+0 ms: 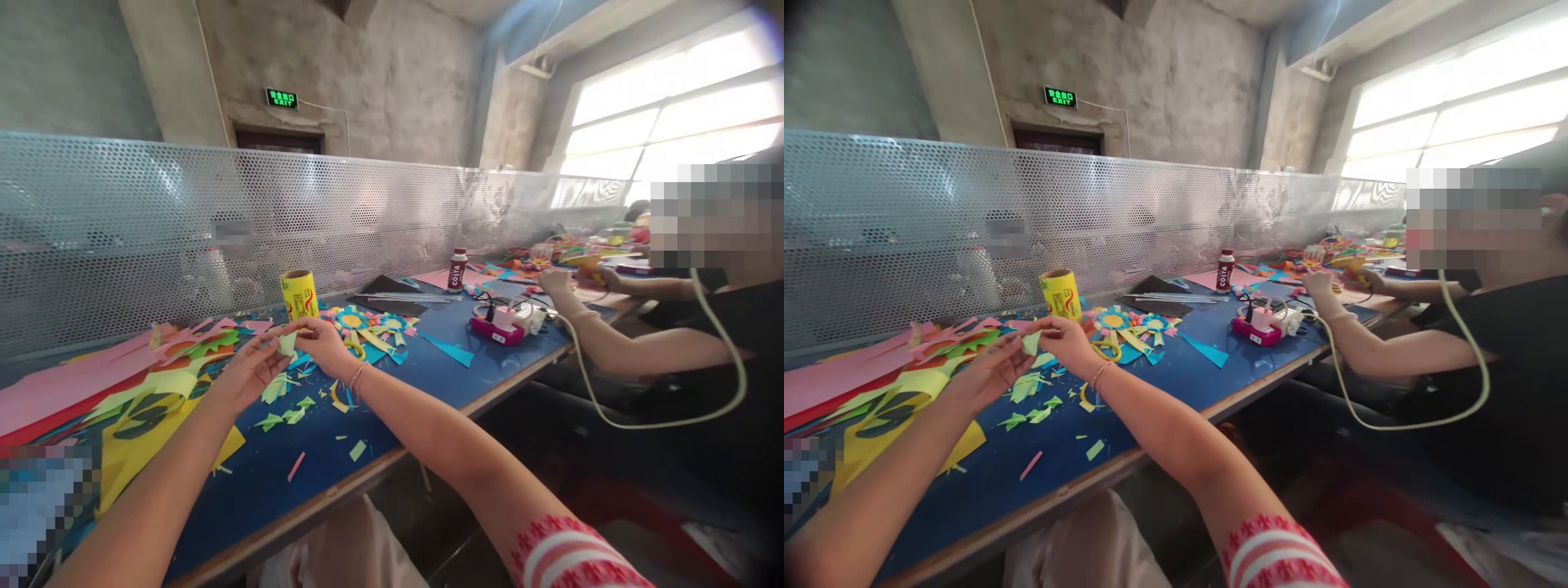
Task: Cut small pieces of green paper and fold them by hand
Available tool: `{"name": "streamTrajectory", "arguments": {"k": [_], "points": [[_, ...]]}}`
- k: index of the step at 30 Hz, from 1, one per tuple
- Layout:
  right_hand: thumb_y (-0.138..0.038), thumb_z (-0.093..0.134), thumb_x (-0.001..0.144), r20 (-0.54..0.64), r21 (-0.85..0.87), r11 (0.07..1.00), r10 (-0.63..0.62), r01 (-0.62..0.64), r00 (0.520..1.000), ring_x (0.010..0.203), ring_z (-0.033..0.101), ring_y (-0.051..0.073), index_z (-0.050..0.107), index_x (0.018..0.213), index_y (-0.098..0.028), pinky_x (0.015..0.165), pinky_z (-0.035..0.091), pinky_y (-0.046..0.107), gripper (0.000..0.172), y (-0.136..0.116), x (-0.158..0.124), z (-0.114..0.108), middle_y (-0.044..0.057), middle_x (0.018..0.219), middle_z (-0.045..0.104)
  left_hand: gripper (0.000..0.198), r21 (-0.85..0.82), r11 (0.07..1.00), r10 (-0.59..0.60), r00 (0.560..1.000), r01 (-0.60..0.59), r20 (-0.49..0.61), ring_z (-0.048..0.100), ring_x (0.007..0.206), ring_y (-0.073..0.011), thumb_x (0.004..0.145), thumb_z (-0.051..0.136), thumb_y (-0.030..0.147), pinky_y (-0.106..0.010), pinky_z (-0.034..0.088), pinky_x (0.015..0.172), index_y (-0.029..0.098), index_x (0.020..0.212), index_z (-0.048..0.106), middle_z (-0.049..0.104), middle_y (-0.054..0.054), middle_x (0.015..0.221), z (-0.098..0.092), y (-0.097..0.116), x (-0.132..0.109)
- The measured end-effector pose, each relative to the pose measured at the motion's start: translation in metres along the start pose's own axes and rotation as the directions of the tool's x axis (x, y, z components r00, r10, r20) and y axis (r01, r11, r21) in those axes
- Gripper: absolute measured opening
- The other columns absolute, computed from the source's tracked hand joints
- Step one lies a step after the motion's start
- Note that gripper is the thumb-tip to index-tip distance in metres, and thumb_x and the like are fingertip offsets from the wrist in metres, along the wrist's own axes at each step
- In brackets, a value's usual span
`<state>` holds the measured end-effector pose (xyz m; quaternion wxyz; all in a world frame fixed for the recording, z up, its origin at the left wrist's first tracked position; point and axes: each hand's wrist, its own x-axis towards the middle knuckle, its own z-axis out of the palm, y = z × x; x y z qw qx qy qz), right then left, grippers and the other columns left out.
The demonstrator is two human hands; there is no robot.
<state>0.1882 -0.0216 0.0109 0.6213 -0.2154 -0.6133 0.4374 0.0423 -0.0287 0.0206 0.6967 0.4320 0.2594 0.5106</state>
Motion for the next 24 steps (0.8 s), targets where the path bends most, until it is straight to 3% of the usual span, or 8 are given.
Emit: {"name": "streamTrajectory", "arguments": {"k": [3, 8, 14, 24], "points": [[-0.014, 0.065, 0.060, -0.047, 0.127, 0.990, 0.069, -0.062, 0.997, 0.061, 0.056, 0.006, 0.062, 0.076, -0.017, 0.063, 0.047, 0.021, 0.017, 0.004, 0.002, -0.003, -0.003, 0.071, 0.062, 0.020, 0.048, 0.998, 0.037, 0.999, -0.038, 0.015, 0.063, 0.061, -0.0098, 0.066, 0.066, 0.007, -0.024, 0.055, 0.066, 0.016, 0.084, 0.061, 0.063, 0.001, 0.063, 0.001, -0.001, -0.001], [-0.010, 0.069, 0.058, 0.045, 0.381, 0.895, 0.231, -0.231, 0.972, 0.062, 0.058, 0.007, 0.061, 0.076, -0.016, 0.058, 0.047, 0.017, 0.020, 0.006, 0.004, -0.009, -0.002, 0.069, 0.063, 0.024, 0.178, 0.970, 0.166, 0.986, -0.164, 0.005, 0.062, 0.065, -0.0113, 0.060, 0.074, 0.019, -0.025, 0.055, 0.066, 0.014, 0.079, 0.061, 0.063, 0.000, 0.071, 0.005, -0.005, -0.002], [0.002, 0.062, 0.063, 0.152, 0.482, 0.783, 0.367, -0.393, 0.918, 0.057, 0.057, 0.005, 0.060, 0.079, -0.014, 0.052, 0.046, 0.014, 0.023, 0.004, 0.005, -0.012, -0.003, 0.066, 0.063, 0.024, 0.409, 0.838, 0.405, 0.914, -0.361, -0.024, 0.059, 0.068, -0.0114, 0.058, 0.075, 0.030, -0.024, 0.055, 0.066, 0.017, 0.072, 0.061, 0.061, -0.001, 0.078, 0.004, -0.010, 0.002], [0.000, 0.063, 0.065, 0.176, 0.518, 0.759, 0.357, -0.395, 0.917, 0.068, 0.063, 0.006, 0.061, 0.080, -0.015, 0.066, 0.052, 0.014, 0.022, 0.003, 0.002, -0.011, -0.003, 0.074, 0.065, 0.026, 0.245, 0.906, 0.371, 0.927, -0.345, -0.063, 0.059, 0.074, -0.0123, 0.054, 0.074, 0.024, -0.032, 0.050, 0.076, 0.015, 0.071, 0.058, 0.059, -0.001, 0.077, 0.011, -0.008, -0.002]]}}
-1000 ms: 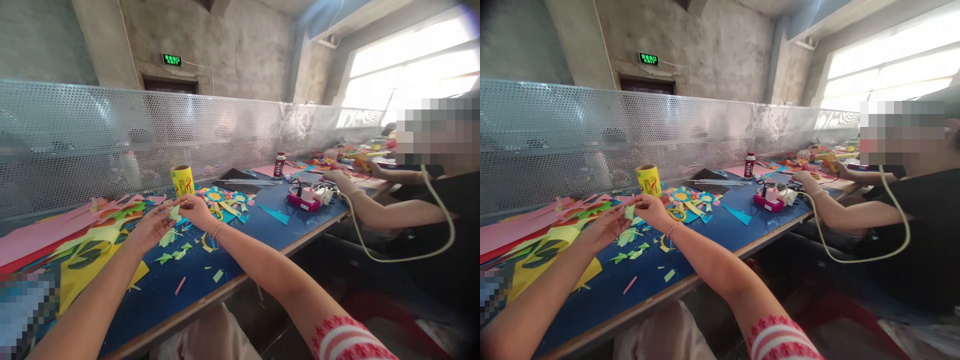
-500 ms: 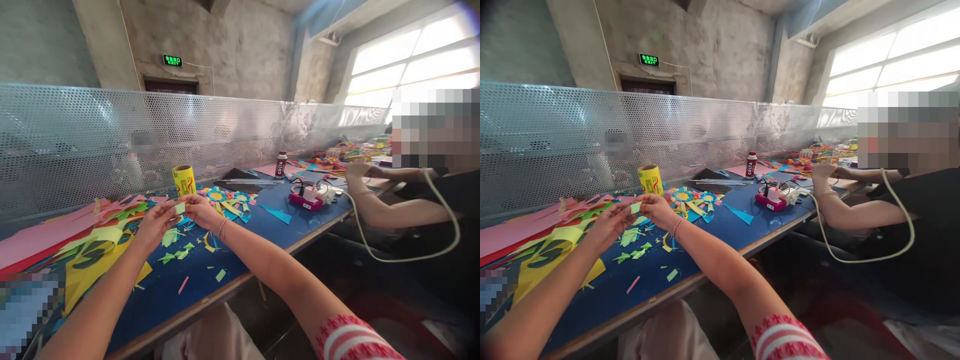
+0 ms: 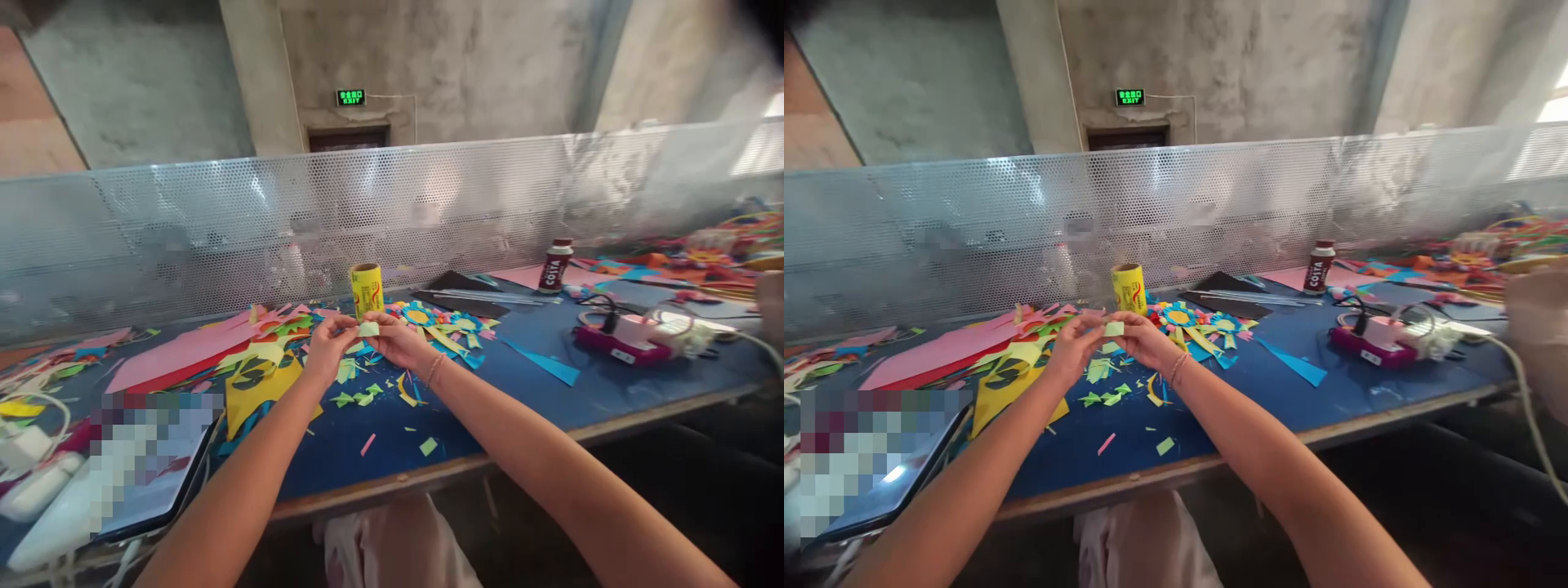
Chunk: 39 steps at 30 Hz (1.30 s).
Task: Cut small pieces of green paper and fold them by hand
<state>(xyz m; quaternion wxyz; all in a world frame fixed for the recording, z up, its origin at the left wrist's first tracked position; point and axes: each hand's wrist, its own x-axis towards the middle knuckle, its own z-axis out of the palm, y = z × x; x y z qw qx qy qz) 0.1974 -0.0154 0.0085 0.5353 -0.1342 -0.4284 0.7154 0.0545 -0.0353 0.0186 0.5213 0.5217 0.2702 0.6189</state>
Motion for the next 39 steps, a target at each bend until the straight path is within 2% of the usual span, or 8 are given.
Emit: {"name": "streamTrajectory", "arguments": {"k": [6, 12, 20, 24, 28, 34, 36, 39], "points": [[0.002, 0.060, 0.064, 0.042, -0.007, 0.999, -0.033, 0.034, 0.999, 0.065, 0.063, 0.006, 0.062, 0.080, -0.014, 0.064, 0.052, 0.013, 0.023, 0.001, -0.001, -0.001, -0.002, 0.072, 0.065, 0.027, -0.049, 0.997, -0.054, 0.997, 0.056, 0.049, 0.060, 0.075, -0.0128, 0.052, 0.074, 0.021, -0.030, 0.049, 0.073, 0.014, 0.073, 0.058, 0.061, -0.002, 0.084, -0.001, 0.001, -0.001], [0.003, 0.059, 0.063, 0.016, -0.033, 0.999, -0.030, 0.030, 0.999, 0.067, 0.063, 0.006, 0.062, 0.083, -0.015, 0.066, 0.052, 0.015, 0.028, 0.001, -0.001, -0.001, -0.002, 0.075, 0.066, 0.032, 0.033, 0.998, -0.050, 0.998, 0.049, 0.049, 0.059, 0.071, -0.0121, 0.052, 0.076, 0.025, -0.030, 0.051, 0.070, 0.014, 0.075, 0.058, 0.061, -0.002, 0.084, -0.003, -0.003, 0.000], [0.001, 0.060, 0.063, -0.003, -0.079, 0.996, -0.035, 0.034, 0.999, 0.067, 0.061, 0.007, 0.062, 0.084, -0.018, 0.065, 0.052, 0.019, 0.028, -0.001, -0.004, 0.001, -0.003, 0.076, 0.063, 0.030, 0.297, 0.941, 0.125, 0.983, -0.159, 0.131, 0.059, 0.067, -0.0124, 0.058, 0.072, 0.030, -0.025, 0.048, 0.062, 0.017, 0.080, 0.056, 0.061, -0.002, 0.078, -0.007, -0.008, 0.003], [-0.005, 0.064, 0.063, 0.033, -0.164, 0.977, -0.135, 0.139, 0.990, 0.070, 0.059, 0.008, 0.061, 0.090, -0.021, 0.067, 0.051, 0.021, 0.031, 0.000, -0.002, 0.002, -0.003, 0.081, 0.061, 0.032, 0.325, 0.918, 0.191, 0.971, -0.229, 0.145, 0.058, 0.071, -0.0127, 0.061, 0.070, 0.028, -0.025, 0.047, 0.063, 0.018, 0.087, 0.054, 0.058, -0.002, 0.077, -0.004, -0.002, -0.001], [-0.009, 0.066, 0.061, 0.057, -0.411, 0.846, -0.349, 0.340, 0.936, 0.071, 0.057, 0.009, 0.058, 0.092, -0.023, 0.065, 0.049, 0.021, 0.035, -0.001, -0.002, 0.009, -0.002, 0.086, 0.059, 0.040, 0.280, 0.931, 0.204, 0.970, -0.234, 0.130, 0.058, 0.082, -0.0157, 0.061, 0.071, 0.027, -0.028, 0.047, 0.071, 0.019, 0.096, 0.052, 0.059, -0.004, 0.086, -0.002, 0.000, -0.002], [-0.008, 0.060, 0.065, 0.111, -0.744, 0.466, -0.620, 0.478, 0.776, 0.074, 0.055, 0.011, 0.058, 0.091, -0.023, 0.074, 0.048, 0.027, 0.030, -0.002, -0.009, 0.017, 0.002, 0.095, 0.055, 0.048, 0.238, 0.942, 0.227, 0.972, -0.235, 0.061, 0.050, 0.106, -0.0191, 0.057, 0.074, 0.026, -0.031, 0.042, 0.087, 0.020, 0.099, 0.049, 0.056, -0.009, 0.104, -0.006, -0.007, 0.004], [-0.008, 0.060, 0.064, 0.110, -0.759, 0.433, -0.650, 0.485, 0.752, 0.074, 0.055, 0.011, 0.058, 0.092, -0.024, 0.076, 0.048, 0.029, 0.032, -0.001, -0.010, 0.015, 0.002, 0.095, 0.054, 0.048, 0.222, 0.952, 0.197, 0.977, -0.209, 0.079, 0.052, 0.104, -0.0189, 0.056, 0.074, 0.026, -0.032, 0.042, 0.086, 0.019, 0.097, 0.049, 0.057, -0.009, 0.103, -0.006, -0.006, 0.005], [-0.009, 0.059, 0.065, 0.060, -0.720, 0.506, -0.637, 0.475, 0.769, 0.074, 0.057, 0.011, 0.054, 0.095, -0.024, 0.073, 0.048, 0.027, 0.033, 0.002, -0.007, 0.012, 0.001, 0.092, 0.055, 0.045, 0.197, 0.964, 0.159, 0.982, -0.177, 0.101, 0.056, 0.093, -0.0164, 0.056, 0.074, 0.026, -0.031, 0.044, 0.082, 0.019, 0.093, 0.049, 0.058, -0.008, 0.100, -0.003, -0.005, 0.002]]}}
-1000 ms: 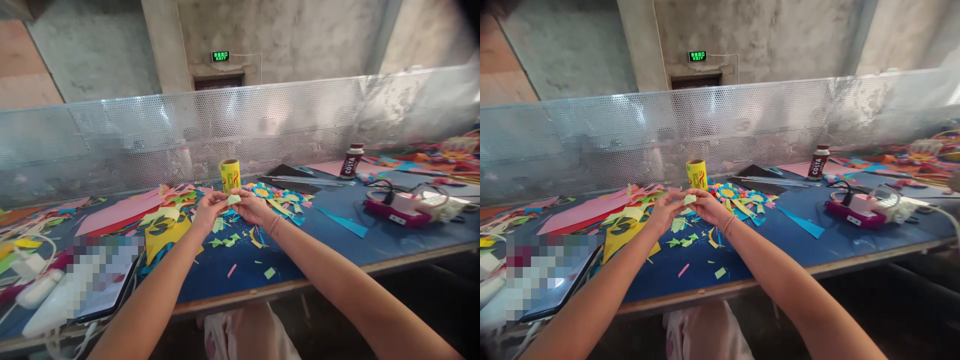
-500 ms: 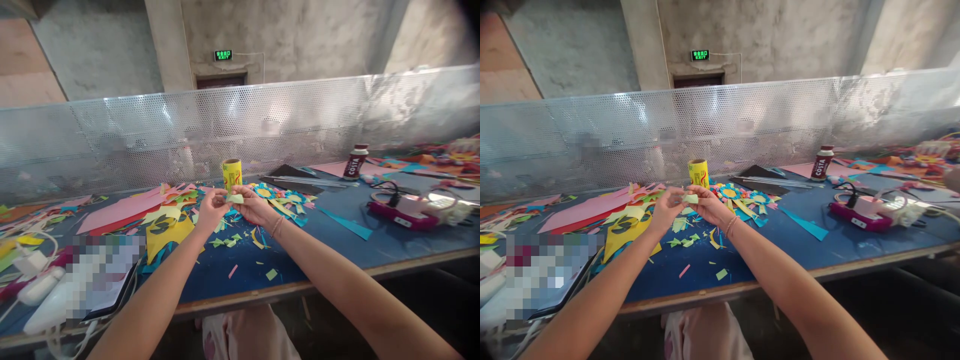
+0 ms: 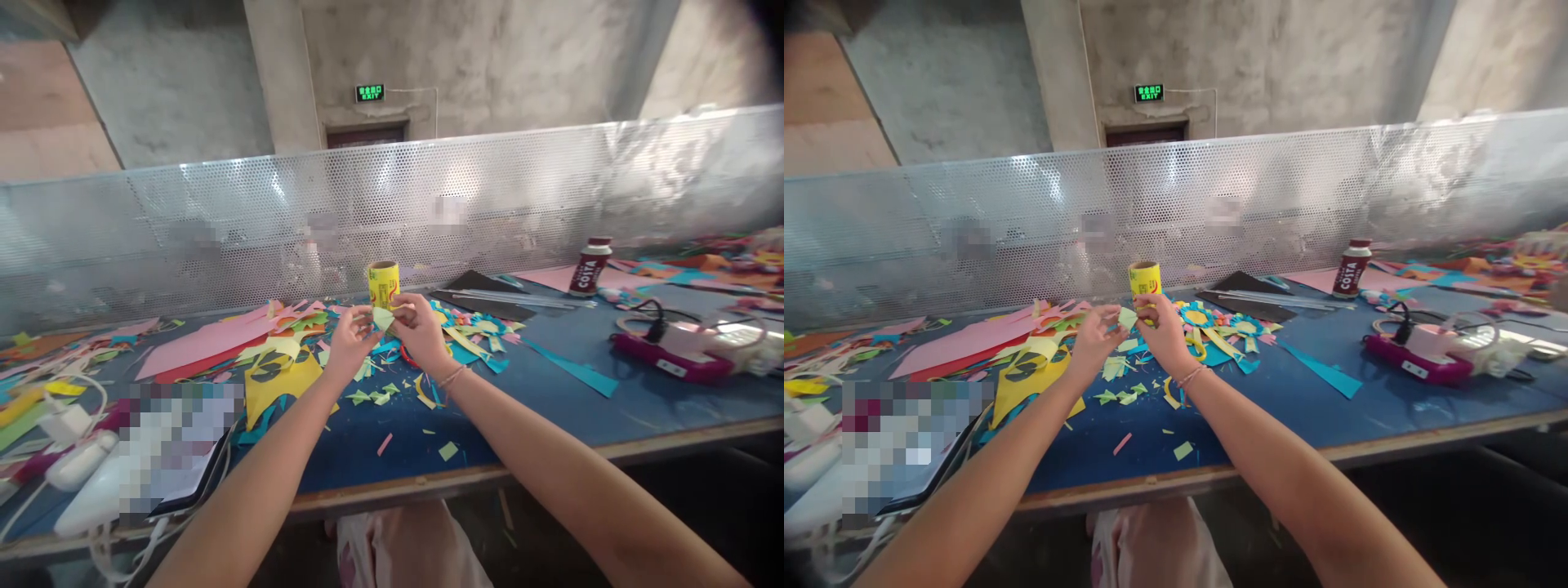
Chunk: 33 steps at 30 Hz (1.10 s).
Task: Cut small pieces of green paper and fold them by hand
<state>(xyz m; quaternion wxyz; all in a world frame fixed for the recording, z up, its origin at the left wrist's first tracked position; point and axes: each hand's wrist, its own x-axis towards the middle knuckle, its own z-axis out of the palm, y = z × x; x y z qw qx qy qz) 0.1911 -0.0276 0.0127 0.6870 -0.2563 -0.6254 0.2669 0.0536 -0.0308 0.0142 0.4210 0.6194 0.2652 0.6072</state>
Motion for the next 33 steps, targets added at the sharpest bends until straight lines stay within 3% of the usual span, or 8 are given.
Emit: {"name": "streamTrajectory", "arguments": {"k": [5, 12, 19, 26, 30, 33], "points": [[-0.013, 0.062, 0.064, 0.015, 0.081, 0.994, 0.075, -0.076, 0.997, 0.071, 0.057, 0.010, 0.053, 0.094, -0.023, 0.066, 0.048, 0.024, 0.033, 0.0020, 0.0029, 0.0010, -0.001, 0.083, 0.056, 0.040, -0.006, 1.000, -0.009, 1.000, 0.009, -0.015, 0.058, 0.082, -0.0135, 0.057, 0.072, 0.024, -0.029, 0.047, 0.074, 0.019, 0.091, 0.051, 0.059, -0.006, 0.098, 0.0000, -0.0002, -0.0003], [-0.017, 0.069, 0.061, 0.026, 0.210, 0.960, 0.186, -0.188, 0.982, 0.070, 0.057, 0.009, 0.056, 0.092, -0.023, 0.070, 0.048, 0.024, 0.034, 0.0024, 0.0053, 0.0032, -0.002, 0.080, 0.059, 0.037, -0.072, 0.997, 0.035, 0.996, -0.041, -0.087, 0.060, 0.080, -0.0144, 0.059, 0.071, 0.021, -0.031, 0.047, 0.077, 0.019, 0.091, 0.054, 0.064, -0.004, 0.086, -0.0050, -0.0057, 0.0042], [-0.019, 0.073, 0.058, 0.072, 0.387, 0.857, 0.339, -0.340, 0.938, 0.070, 0.060, 0.010, 0.058, 0.094, -0.023, 0.072, 0.050, 0.027, 0.039, 0.0049, 0.0065, 0.0041, -0.001, 0.088, 0.063, 0.026, -0.075, 0.997, 0.005, 0.997, -0.011, -0.076, 0.059, 0.076, -0.0135, 0.063, 0.069, 0.024, -0.028, 0.047, 0.074, 0.018, 0.085, 0.057, 0.063, -0.003, 0.080, -0.0048, -0.0067, 0.0034], [-0.019, 0.070, 0.062, 0.123, 0.436, 0.813, 0.371, -0.386, 0.920, 0.079, 0.061, 0.011, 0.063, 0.082, -0.020, 0.079, 0.049, 0.027, 0.021, 0.0035, 0.0034, 0.0060, 0.000, 0.085, 0.065, 0.024, -0.059, 0.998, 0.009, 0.997, -0.014, -0.082, 0.058, 0.073, -0.0118, 0.065, 0.068, 0.028, -0.027, 0.046, 0.073, 0.019, 0.085, 0.059, 0.062, -0.002, 0.079, -0.0048, -0.0049, 0.0022], [-0.016, 0.069, 0.063, 0.172, 0.483, 0.766, 0.391, -0.423, 0.904, 0.078, 0.062, 0.010, 0.064, 0.081, -0.020, 0.078, 0.050, 0.025, 0.019, 0.0024, 0.0025, 0.0055, 0.000, 0.084, 0.066, 0.023, -0.081, 0.997, -0.014, 0.995, 0.006, -0.098, 0.058, 0.070, -0.0117, 0.067, 0.066, 0.031, -0.029, 0.047, 0.073, 0.019, 0.085, 0.059, 0.061, -0.001, 0.076, -0.0043, -0.0038, 0.0017], [-0.014, 0.067, 0.064, 0.207, 0.502, 0.752, 0.374, -0.426, 0.904, 0.075, 0.062, 0.010, 0.065, 0.082, -0.019, 0.077, 0.050, 0.024, 0.019, 0.0031, 0.0034, 0.0035, 0.001, 0.081, 0.066, 0.022, -0.001, 1.000, -0.006, 0.996, 0.006, -0.084, 0.057, 0.069, -0.0125, 0.069, 0.065, 0.034, -0.029, 0.048, 0.071, 0.018, 0.083, 0.060, 0.060, -0.002, 0.074, -0.0053, -0.0025, 0.0018]]}}
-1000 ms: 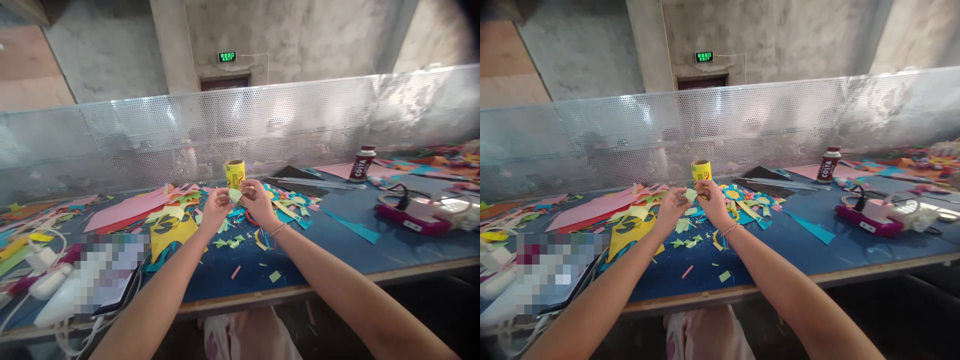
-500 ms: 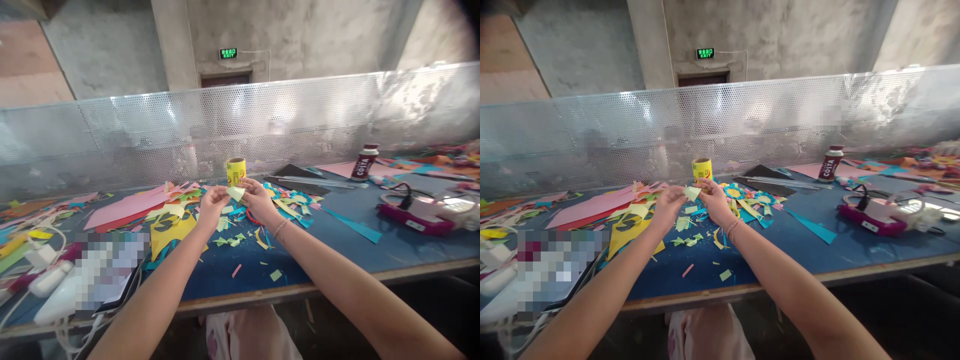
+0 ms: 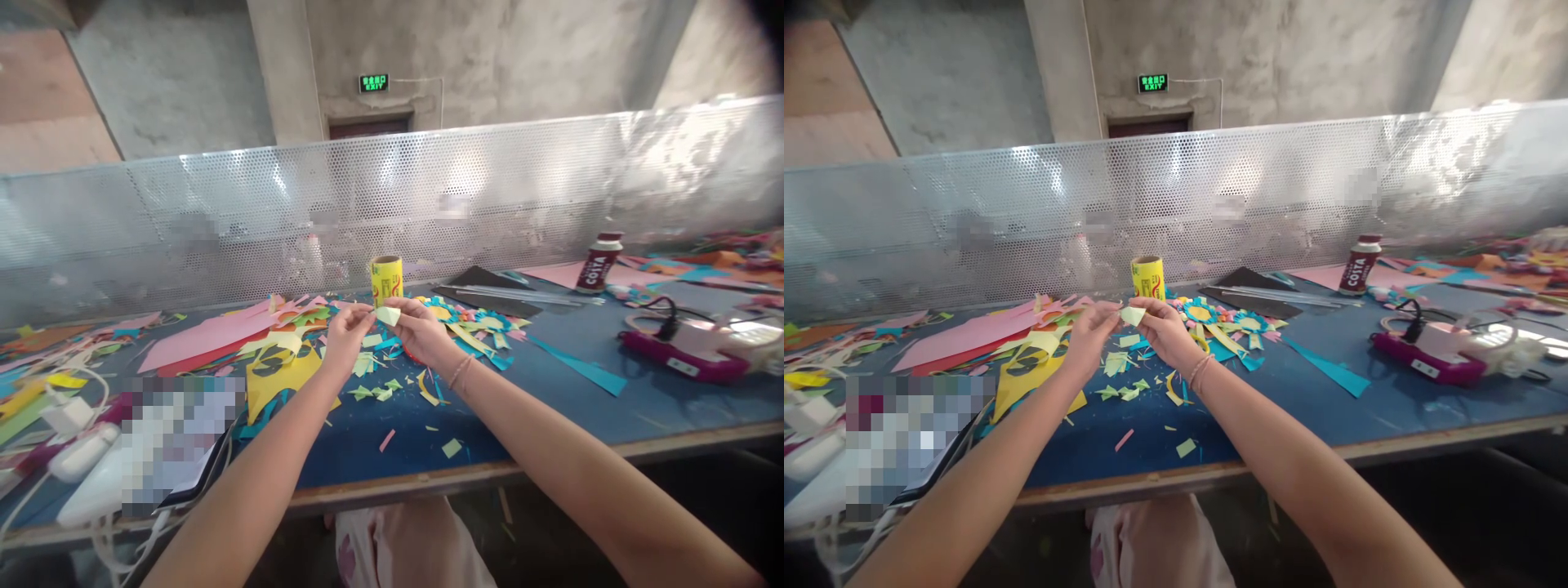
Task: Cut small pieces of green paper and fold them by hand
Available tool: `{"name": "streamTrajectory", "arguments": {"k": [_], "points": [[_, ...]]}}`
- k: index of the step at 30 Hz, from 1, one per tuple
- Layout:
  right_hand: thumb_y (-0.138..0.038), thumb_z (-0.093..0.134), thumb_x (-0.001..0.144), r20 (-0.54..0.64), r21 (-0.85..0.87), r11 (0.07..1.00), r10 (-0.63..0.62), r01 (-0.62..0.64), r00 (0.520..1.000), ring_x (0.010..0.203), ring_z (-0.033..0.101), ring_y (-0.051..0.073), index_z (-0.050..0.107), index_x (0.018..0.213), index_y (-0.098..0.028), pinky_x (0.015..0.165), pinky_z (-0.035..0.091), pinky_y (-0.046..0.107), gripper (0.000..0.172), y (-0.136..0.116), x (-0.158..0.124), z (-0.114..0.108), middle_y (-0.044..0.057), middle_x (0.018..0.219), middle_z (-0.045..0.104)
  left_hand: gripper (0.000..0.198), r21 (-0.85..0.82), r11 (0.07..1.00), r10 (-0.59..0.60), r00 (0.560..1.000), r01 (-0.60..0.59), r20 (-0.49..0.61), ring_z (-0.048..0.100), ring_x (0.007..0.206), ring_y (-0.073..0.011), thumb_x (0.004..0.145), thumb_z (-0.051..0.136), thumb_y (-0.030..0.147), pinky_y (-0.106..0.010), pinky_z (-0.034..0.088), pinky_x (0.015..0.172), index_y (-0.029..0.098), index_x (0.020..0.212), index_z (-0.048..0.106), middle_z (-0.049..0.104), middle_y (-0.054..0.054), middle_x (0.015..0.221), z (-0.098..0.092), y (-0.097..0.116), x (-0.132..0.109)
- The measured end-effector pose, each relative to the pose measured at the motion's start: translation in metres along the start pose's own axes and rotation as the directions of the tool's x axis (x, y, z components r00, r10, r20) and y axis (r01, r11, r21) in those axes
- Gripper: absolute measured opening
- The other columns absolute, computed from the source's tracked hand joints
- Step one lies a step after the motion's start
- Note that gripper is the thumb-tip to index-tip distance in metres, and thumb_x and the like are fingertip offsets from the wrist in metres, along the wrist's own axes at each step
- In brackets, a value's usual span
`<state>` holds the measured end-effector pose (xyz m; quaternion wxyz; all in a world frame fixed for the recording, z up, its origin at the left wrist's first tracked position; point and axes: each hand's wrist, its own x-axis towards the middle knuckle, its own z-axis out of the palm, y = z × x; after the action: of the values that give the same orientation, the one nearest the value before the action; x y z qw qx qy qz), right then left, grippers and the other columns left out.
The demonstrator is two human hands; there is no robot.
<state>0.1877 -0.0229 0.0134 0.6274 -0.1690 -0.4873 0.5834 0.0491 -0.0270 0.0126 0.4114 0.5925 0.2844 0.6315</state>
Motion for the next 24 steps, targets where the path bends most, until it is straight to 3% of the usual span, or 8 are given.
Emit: {"name": "streamTrajectory", "arguments": {"k": [5, 11, 16, 24], "points": [[-0.012, 0.064, 0.066, 0.021, 0.006, 0.998, 0.059, -0.059, 0.998, 0.073, 0.062, 0.010, 0.066, 0.080, -0.017, 0.076, 0.050, 0.023, 0.015, -0.0019, 0.0008, -0.0030, 0.001, 0.078, 0.065, 0.021, 0.172, 0.985, 0.028, 1.000, -0.028, 0.004, 0.057, 0.068, -0.0141, 0.069, 0.063, 0.036, -0.028, 0.046, 0.066, 0.018, 0.079, 0.063, 0.062, -0.003, 0.076, -0.0010, 0.0017, -0.0009], [-0.012, 0.065, 0.065, 0.045, 0.025, 0.998, 0.063, -0.064, 0.997, 0.069, 0.062, 0.009, 0.066, 0.080, -0.017, 0.070, 0.051, 0.020, 0.016, -0.0021, 0.0006, -0.0035, 0.001, 0.077, 0.066, 0.024, 0.102, 0.994, 0.021, 0.997, -0.029, 0.079, 0.060, 0.073, -0.0152, 0.066, 0.066, 0.032, -0.029, 0.047, 0.072, 0.018, 0.086, 0.061, 0.063, -0.003, 0.076, 0.0013, 0.0060, -0.0045], [-0.015, 0.069, 0.063, 0.048, 0.021, 0.998, 0.061, -0.062, 0.997, 0.068, 0.062, 0.009, 0.066, 0.079, -0.018, 0.067, 0.051, 0.018, 0.017, -0.0005, 0.0012, -0.0042, 0.000, 0.076, 0.066, 0.025, 0.105, 0.994, 0.022, 0.997, -0.029, 0.069, 0.061, 0.075, -0.0150, 0.065, 0.068, 0.032, -0.030, 0.048, 0.073, 0.017, 0.084, 0.061, 0.065, -0.004, 0.081, 0.0017, 0.0064, -0.0037], [-0.023, 0.071, 0.061, -0.021, -0.109, 0.994, -0.030, 0.027, 0.999, 0.067, 0.061, 0.010, 0.064, 0.073, -0.019, 0.070, 0.050, 0.024, 0.014, 0.0026, -0.0001, -0.0003, -0.001, 0.073, 0.065, 0.026, -0.135, 0.977, -0.168, 0.986, 0.165, -0.014, 0.059, 0.061, -0.0109, 0.062, 0.071, 0.032, -0.029, 0.049, 0.067, 0.015, 0.078, 0.061, 0.062, -0.002, 0.069, 0.0027, 0.0015, -0.0016]]}}
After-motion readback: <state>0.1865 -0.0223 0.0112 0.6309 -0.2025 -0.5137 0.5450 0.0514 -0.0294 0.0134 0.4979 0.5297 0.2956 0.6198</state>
